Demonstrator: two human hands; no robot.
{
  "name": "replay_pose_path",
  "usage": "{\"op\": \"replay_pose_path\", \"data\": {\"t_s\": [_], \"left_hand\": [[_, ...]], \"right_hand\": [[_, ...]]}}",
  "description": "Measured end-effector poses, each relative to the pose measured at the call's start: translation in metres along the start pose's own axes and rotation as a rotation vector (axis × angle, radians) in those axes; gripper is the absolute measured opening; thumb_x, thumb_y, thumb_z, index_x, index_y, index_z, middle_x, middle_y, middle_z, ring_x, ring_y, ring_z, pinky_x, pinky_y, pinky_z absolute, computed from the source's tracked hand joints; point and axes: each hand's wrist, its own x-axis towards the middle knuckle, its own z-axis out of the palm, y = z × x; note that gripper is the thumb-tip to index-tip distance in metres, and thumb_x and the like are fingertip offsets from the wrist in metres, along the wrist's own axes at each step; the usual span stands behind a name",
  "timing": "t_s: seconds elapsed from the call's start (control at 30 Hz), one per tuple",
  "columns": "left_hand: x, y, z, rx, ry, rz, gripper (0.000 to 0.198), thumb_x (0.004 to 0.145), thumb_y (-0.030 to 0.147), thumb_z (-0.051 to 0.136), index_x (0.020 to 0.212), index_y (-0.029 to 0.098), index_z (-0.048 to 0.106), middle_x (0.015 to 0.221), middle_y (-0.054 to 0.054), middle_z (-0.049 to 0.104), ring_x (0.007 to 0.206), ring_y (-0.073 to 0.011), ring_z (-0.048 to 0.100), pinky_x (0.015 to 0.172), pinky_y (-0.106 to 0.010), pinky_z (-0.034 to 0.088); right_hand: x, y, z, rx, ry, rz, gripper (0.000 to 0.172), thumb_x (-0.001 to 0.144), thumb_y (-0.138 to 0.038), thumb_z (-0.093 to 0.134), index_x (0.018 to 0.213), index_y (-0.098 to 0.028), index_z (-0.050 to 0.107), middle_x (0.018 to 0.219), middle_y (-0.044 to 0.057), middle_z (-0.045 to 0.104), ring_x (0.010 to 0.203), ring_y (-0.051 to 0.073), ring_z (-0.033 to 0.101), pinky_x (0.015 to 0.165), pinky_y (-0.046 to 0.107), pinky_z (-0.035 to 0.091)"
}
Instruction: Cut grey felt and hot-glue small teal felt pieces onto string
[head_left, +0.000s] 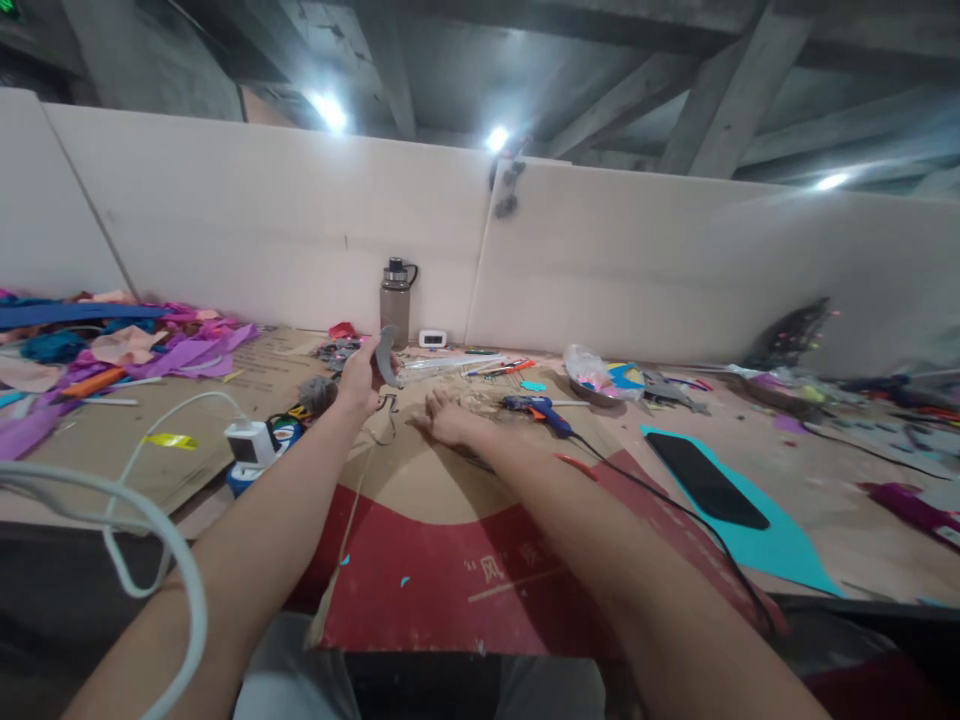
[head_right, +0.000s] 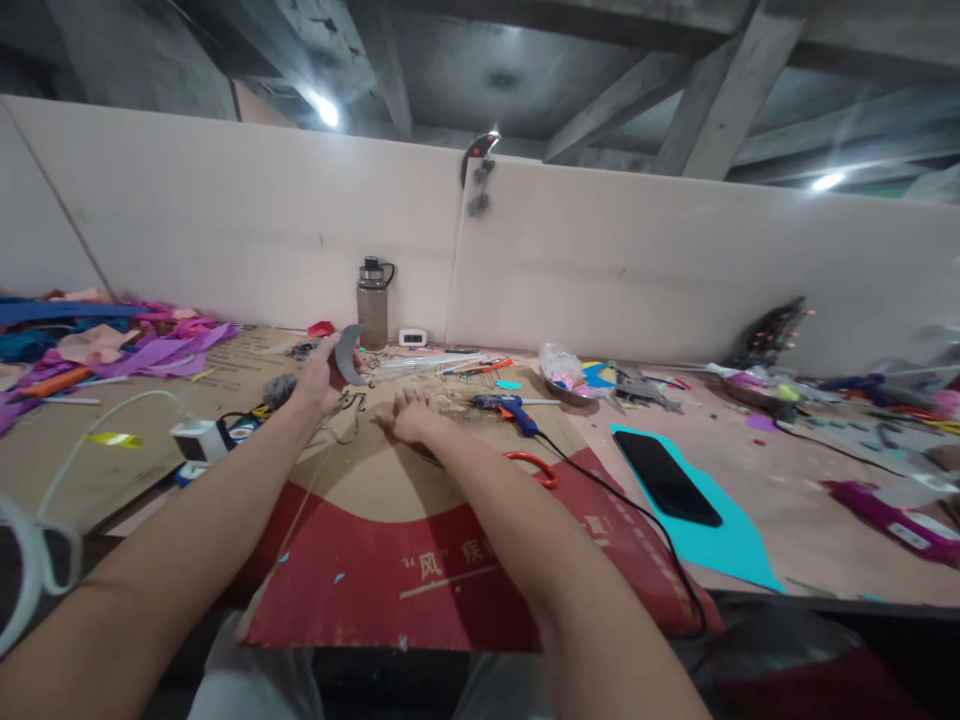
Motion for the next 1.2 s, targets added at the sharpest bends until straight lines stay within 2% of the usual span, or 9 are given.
{"op": "replay_pose_path", "data": {"t_s": [0.13, 0.23, 0.3, 0.4, 0.47, 0.67, 0.8, 0.97, 1.2], "left_hand": [[-0.002, 0.005, 0.001, -0.056, 0.060, -0.053, 0.024, 0.080, 0.035, 0.056, 0.083, 0.013, 0.062, 0.058, -0.001, 0.061, 0.050, -0.0103, 0.057, 0.050, -0.021, 0.046], [-0.001, 0.006, 0.002, -0.089, 0.092, -0.076, 0.023, 0.080, 0.036, 0.056, 0.081, 0.013, 0.062, 0.058, -0.001, 0.061, 0.048, -0.0097, 0.056, 0.048, -0.021, 0.045], [0.000, 0.006, 0.002, -0.105, 0.111, -0.082, 0.023, 0.080, 0.036, 0.057, 0.080, 0.014, 0.061, 0.058, 0.000, 0.061, 0.047, -0.0094, 0.055, 0.046, -0.021, 0.044], [0.000, 0.004, 0.002, -0.100, 0.130, -0.087, 0.022, 0.078, 0.036, 0.059, 0.078, 0.014, 0.061, 0.057, 0.000, 0.060, 0.046, -0.0094, 0.055, 0.046, -0.021, 0.043], [0.001, 0.003, 0.001, -0.075, 0.128, -0.097, 0.022, 0.078, 0.037, 0.059, 0.077, 0.015, 0.060, 0.057, 0.000, 0.060, 0.045, -0.0097, 0.055, 0.046, -0.021, 0.044], [0.000, -0.001, -0.002, -0.065, 0.109, -0.080, 0.020, 0.077, 0.035, 0.061, 0.078, 0.016, 0.061, 0.056, 0.001, 0.060, 0.046, -0.0092, 0.056, 0.048, -0.020, 0.045], [0.001, -0.007, -0.003, -0.054, 0.099, -0.077, 0.023, 0.076, 0.038, 0.062, 0.079, 0.015, 0.061, 0.056, 0.001, 0.061, 0.046, -0.0092, 0.056, 0.047, -0.020, 0.045], [0.003, -0.012, -0.002, -0.048, 0.141, -0.100, 0.031, 0.075, 0.045, 0.064, 0.080, 0.015, 0.062, 0.057, 0.001, 0.062, 0.045, -0.0091, 0.055, 0.044, -0.021, 0.043], [0.003, -0.011, -0.002, -0.037, 0.154, -0.131, 0.037, 0.077, 0.050, 0.061, 0.082, 0.014, 0.063, 0.060, -0.001, 0.063, 0.043, -0.0081, 0.054, 0.043, -0.020, 0.042]], "right_hand": [[-0.063, -0.023, -0.012, 0.113, -0.136, -0.386, 0.079, 0.083, -0.058, 0.052, 0.142, -0.008, 0.036, 0.152, 0.019, 0.023, 0.142, 0.030, 0.018, 0.115, 0.043, 0.015], [-0.100, -0.023, -0.037, 0.367, -0.394, -0.598, 0.045, 0.086, -0.047, 0.053, 0.124, -0.025, 0.060, 0.133, 0.004, 0.057, 0.127, 0.019, 0.048, 0.106, 0.032, 0.034], [-0.097, -0.011, -0.049, 0.453, -0.380, -0.522, 0.038, 0.094, -0.042, 0.040, 0.117, -0.027, 0.064, 0.116, 0.001, 0.068, 0.108, 0.016, 0.061, 0.095, 0.031, 0.044], [-0.057, 0.014, -0.050, 0.319, 0.052, -0.264, 0.036, 0.095, -0.034, 0.039, 0.121, -0.021, 0.061, 0.124, 0.006, 0.063, 0.114, 0.019, 0.057, 0.100, 0.034, 0.039], [-0.026, 0.024, -0.039, 0.162, 0.150, -0.116, 0.039, 0.094, -0.031, 0.041, 0.127, -0.015, 0.055, 0.131, 0.013, 0.056, 0.123, 0.022, 0.050, 0.103, 0.035, 0.036], [-0.021, -0.004, -0.007, -0.032, 0.035, -0.056, 0.067, 0.086, -0.053, 0.050, 0.128, -0.001, 0.050, 0.140, 0.028, 0.040, 0.132, 0.034, 0.037, 0.105, 0.041, 0.031], [-0.045, -0.003, -0.015, 0.232, -0.137, -0.370, 0.043, 0.091, -0.046, 0.040, 0.105, -0.016, 0.067, 0.109, 0.010, 0.068, 0.096, 0.020, 0.063, 0.088, 0.032, 0.045], [-0.023, 0.038, -0.025, 0.359, 0.239, -0.053, 0.026, 0.085, -0.022, 0.049, 0.104, -0.017, 0.067, 0.094, 0.005, 0.072, 0.083, 0.015, 0.065, 0.077, 0.027, 0.048], [0.015, 0.045, -0.015, -0.018, 0.218, 0.066, 0.023, 0.079, -0.010, 0.050, 0.089, -0.012, 0.071, 0.091, 0.012, 0.072, 0.083, 0.019, 0.064, 0.078, 0.026, 0.045]]}}
